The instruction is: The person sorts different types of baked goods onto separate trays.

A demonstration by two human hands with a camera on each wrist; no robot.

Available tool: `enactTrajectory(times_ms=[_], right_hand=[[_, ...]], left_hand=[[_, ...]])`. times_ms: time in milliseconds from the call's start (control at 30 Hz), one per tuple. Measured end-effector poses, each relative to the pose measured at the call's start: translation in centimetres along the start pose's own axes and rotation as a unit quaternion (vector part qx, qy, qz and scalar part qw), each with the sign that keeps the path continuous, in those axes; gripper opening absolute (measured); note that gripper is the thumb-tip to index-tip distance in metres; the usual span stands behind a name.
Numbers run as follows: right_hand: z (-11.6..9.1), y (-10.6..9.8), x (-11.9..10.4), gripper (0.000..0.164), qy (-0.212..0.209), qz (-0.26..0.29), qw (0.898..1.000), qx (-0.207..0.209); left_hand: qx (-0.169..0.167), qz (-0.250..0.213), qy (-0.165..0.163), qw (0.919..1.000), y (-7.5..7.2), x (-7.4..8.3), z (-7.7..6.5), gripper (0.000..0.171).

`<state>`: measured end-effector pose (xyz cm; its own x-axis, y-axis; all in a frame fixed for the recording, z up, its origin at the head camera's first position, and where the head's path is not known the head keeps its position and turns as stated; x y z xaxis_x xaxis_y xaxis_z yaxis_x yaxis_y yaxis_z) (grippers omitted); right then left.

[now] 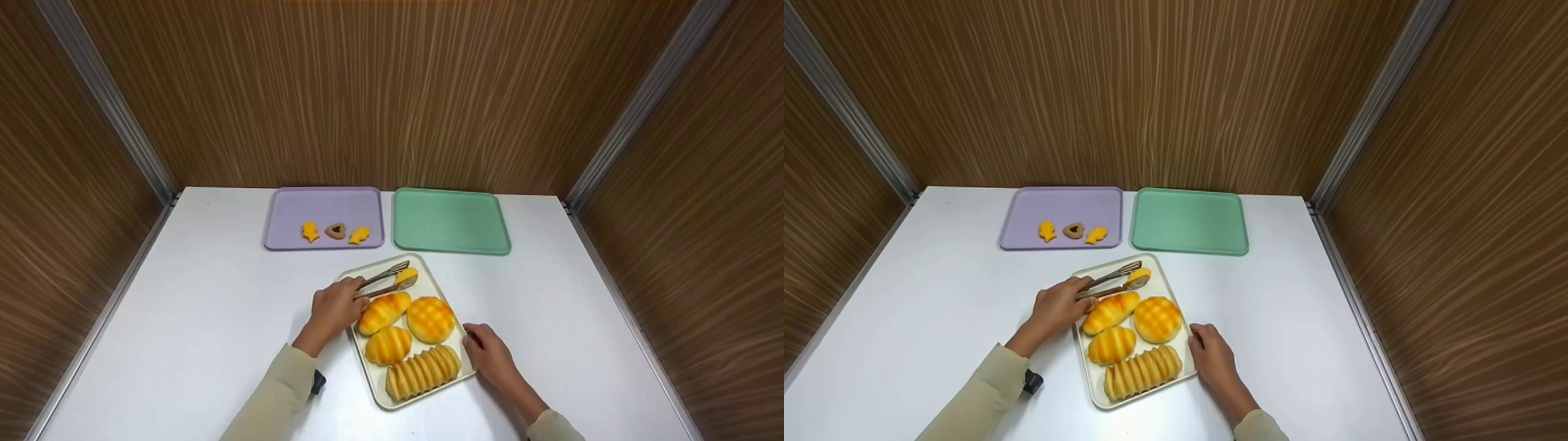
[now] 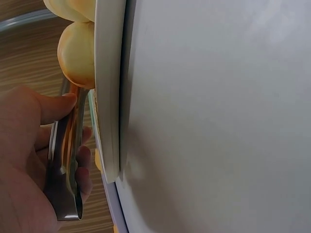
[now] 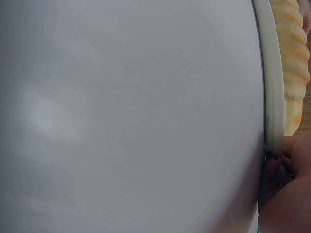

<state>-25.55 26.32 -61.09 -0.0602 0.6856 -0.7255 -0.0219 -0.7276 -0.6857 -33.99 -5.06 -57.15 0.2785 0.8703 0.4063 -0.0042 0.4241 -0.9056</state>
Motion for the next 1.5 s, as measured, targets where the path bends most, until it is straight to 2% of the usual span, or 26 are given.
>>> enactTrajectory(times_ms=[233, 933, 1233, 1500], right_hand=[[-0.1, 0.0, 0.0, 0.024, -0.003, 0.001, 1.0, -0.002], [0.0, 0.1, 0.0, 0.025, 0.0, 0.005, 1.0, -0.007], [0.0, 0.2, 0.0, 0.025, -0.004, 0.005, 1.0, -0.009], [0.0, 0.1, -0.1, 0.025, -0.004, 0.004, 1.0, -0.007]], left_hand=[[0.005, -0.009, 0.0, 1.0, -0.1, -0.2, 0.1, 0.037], [0.022, -0.056, -0.037, 0.9975, -1.0, -1.1, 0.2, 0.033], [0.025, -0.072, -0.058, 0.9954, -1.7, -2.3, 0.5, 0.039], [0.046, -0.072, -0.076, 0.9934, -2.9, -3.6, 0.9, 0.038]])
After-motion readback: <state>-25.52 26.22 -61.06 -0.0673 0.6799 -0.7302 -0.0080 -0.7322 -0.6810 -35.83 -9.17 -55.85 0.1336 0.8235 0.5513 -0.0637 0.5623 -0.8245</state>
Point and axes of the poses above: each hand's wrist, its own z-axis towards the middle knuckle, its own y-axis out of the palm, x = y × z, the point moved 8 cm from there along z, towards the middle knuckle, and after that the axes turned 1 degree about -x, right-handed, at the moved point
